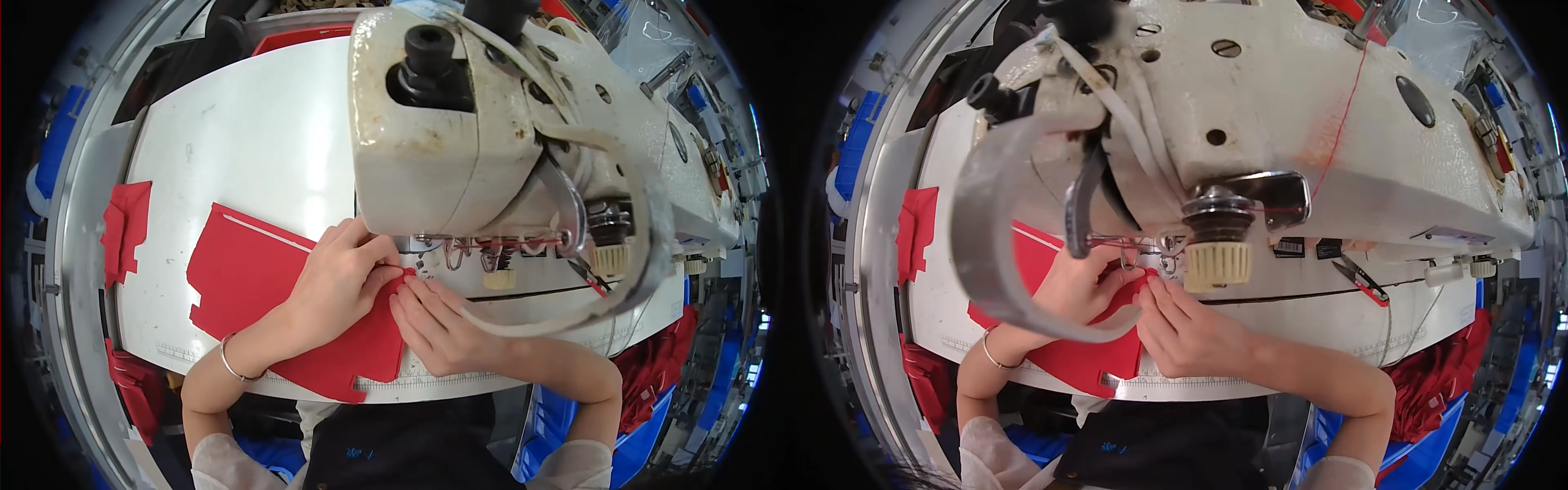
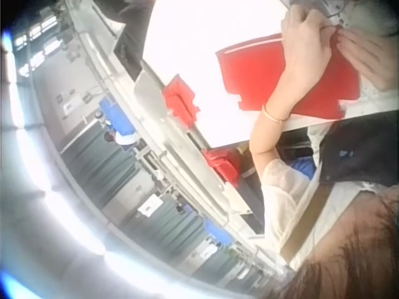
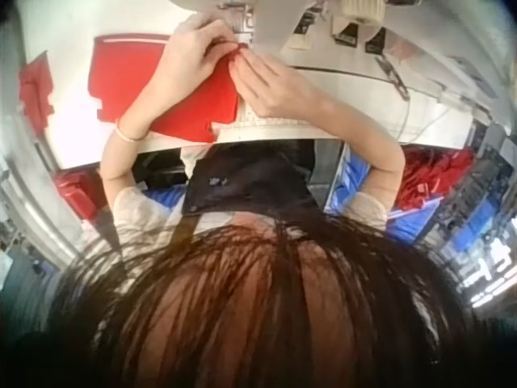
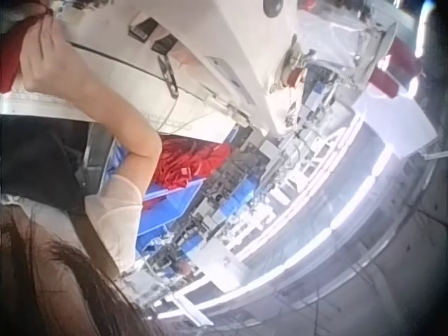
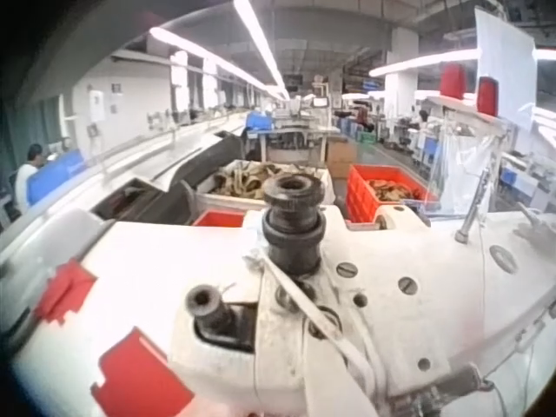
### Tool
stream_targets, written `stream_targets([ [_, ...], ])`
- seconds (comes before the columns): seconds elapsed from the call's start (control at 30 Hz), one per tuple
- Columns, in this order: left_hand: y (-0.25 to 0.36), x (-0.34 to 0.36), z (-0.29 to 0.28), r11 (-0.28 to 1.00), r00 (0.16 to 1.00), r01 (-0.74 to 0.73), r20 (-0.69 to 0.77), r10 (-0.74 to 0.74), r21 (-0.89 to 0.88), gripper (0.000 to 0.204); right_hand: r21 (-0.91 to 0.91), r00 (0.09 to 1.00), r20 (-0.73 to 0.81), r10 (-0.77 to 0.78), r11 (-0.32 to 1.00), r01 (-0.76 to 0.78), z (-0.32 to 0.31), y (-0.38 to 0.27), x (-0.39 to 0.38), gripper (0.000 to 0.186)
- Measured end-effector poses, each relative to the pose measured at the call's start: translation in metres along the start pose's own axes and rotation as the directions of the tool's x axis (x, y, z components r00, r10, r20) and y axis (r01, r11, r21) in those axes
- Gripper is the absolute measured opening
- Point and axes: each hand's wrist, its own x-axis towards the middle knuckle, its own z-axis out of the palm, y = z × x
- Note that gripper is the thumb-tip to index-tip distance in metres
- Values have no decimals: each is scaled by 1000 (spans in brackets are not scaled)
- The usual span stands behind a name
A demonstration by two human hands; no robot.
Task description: Sewing pieces of red fabric together using an industrial sewing machine.
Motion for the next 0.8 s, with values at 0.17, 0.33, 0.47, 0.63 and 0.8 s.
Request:
stream_targets([
  [0.17, -14, -8, 7, 987, 994, 69, -72, -80, -145, 5, 60, 999, 24, 36, 997, -37, -5, 1, 2, 31],
  [0.33, -16, -6, 11, 991, 992, 81, -89, -90, -103, 7, 118, 993, 5, 117, 986, -117, -1, -2, 0, 30],
  [0.47, -15, -6, 10, 988, 990, 95, -96, -107, -122, 8, 76, 996, 15, 89, 993, -90, -1, -2, 0, 30],
  [0.63, -16, -5, 7, 988, 990, 109, -79, -118, -109, 8, 46, 998, 28, 64, 997, -65, -3, -1, 0, 31],
  [0.8, -11, -1, 6, 987, 990, 119, -63, -126, -106, 6, 30, 998, 30, 58, 998, -58, -2, 1, -4, 32],
])
